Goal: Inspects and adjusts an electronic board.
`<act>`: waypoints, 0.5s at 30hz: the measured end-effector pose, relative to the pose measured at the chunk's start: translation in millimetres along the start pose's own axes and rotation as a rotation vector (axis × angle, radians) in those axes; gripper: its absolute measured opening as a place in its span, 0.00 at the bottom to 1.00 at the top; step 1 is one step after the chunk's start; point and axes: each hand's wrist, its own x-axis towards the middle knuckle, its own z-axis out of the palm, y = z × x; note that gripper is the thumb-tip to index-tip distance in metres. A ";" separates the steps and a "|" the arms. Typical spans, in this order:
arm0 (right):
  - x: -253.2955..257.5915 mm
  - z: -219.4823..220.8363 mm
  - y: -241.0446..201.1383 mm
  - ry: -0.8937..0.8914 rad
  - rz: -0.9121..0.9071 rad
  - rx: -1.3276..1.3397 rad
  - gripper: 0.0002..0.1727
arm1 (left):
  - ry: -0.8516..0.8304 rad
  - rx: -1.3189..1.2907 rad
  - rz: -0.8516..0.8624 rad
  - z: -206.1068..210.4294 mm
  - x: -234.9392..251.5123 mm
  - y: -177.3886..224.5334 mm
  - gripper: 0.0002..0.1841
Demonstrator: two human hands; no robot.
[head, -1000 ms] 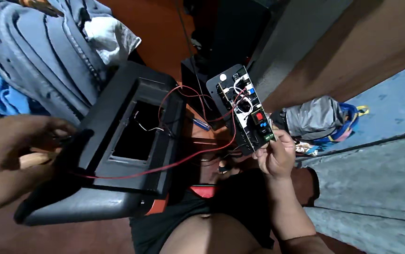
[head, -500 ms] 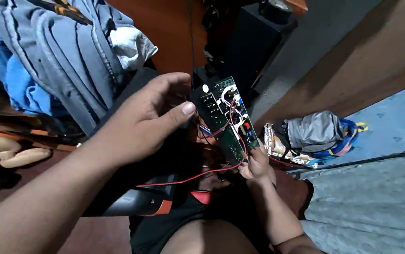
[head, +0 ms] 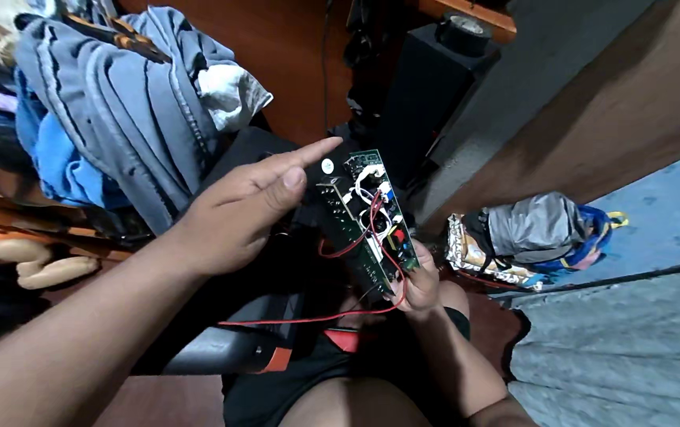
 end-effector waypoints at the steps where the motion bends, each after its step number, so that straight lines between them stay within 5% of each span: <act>1: 0.2 0.5 0.0 -0.014 -0.012 -0.015 0.12 | -0.008 -0.008 0.010 -0.3 0.0 -0.3 0.31; 15: -0.4 -3.7 14.4 -0.061 -0.025 -0.096 0.13 | -0.063 -0.072 0.152 11.4 2.8 6.6 0.35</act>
